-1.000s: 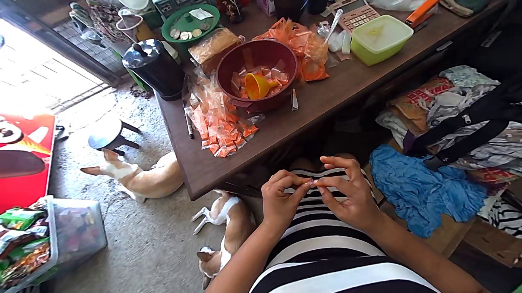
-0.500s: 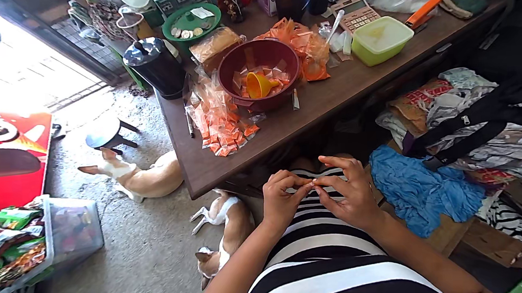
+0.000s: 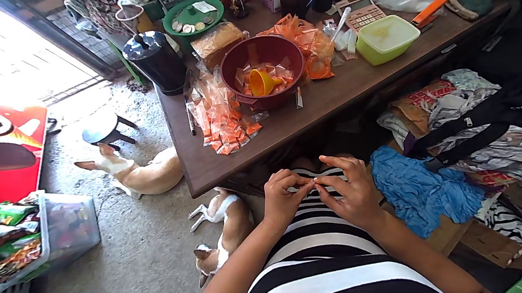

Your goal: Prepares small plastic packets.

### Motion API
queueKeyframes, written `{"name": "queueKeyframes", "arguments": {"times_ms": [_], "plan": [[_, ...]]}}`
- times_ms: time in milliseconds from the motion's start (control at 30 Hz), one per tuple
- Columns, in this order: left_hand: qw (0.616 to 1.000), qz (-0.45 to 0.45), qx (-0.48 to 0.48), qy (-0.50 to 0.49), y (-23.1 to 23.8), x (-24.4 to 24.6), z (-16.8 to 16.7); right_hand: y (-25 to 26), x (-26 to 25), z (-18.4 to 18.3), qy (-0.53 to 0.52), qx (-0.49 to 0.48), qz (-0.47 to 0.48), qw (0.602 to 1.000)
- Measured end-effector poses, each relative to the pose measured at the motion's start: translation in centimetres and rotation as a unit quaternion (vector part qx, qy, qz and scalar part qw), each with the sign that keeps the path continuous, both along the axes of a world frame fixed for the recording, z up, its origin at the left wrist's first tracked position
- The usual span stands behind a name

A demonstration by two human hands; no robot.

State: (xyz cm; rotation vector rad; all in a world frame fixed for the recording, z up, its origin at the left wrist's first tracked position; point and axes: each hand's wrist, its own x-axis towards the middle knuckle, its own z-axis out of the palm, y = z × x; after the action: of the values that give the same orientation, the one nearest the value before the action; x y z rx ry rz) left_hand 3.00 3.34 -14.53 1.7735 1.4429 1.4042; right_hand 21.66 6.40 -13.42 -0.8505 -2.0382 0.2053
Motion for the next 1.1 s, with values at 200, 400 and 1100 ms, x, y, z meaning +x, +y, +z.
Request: {"name": "queueKeyframes", "arguments": {"times_ms": [200,400,1100], "plan": [[1.0,-0.004,0.012,-0.002,0.0,-0.2,-0.2,0.0,-0.3,0.1,-0.021,-0.021,0.01,0.999],[0.996,-0.079,-0.025,-0.015,-0.2,-0.7,0.3,0.0,-0.6,-0.1,-0.051,-0.038,0.027,0.998],[0.956,-0.196,-0.07,-0.208,0.0,-1.5,0.2,-0.6,0.0,-0.5,0.07,-0.092,0.062,0.991]]}}
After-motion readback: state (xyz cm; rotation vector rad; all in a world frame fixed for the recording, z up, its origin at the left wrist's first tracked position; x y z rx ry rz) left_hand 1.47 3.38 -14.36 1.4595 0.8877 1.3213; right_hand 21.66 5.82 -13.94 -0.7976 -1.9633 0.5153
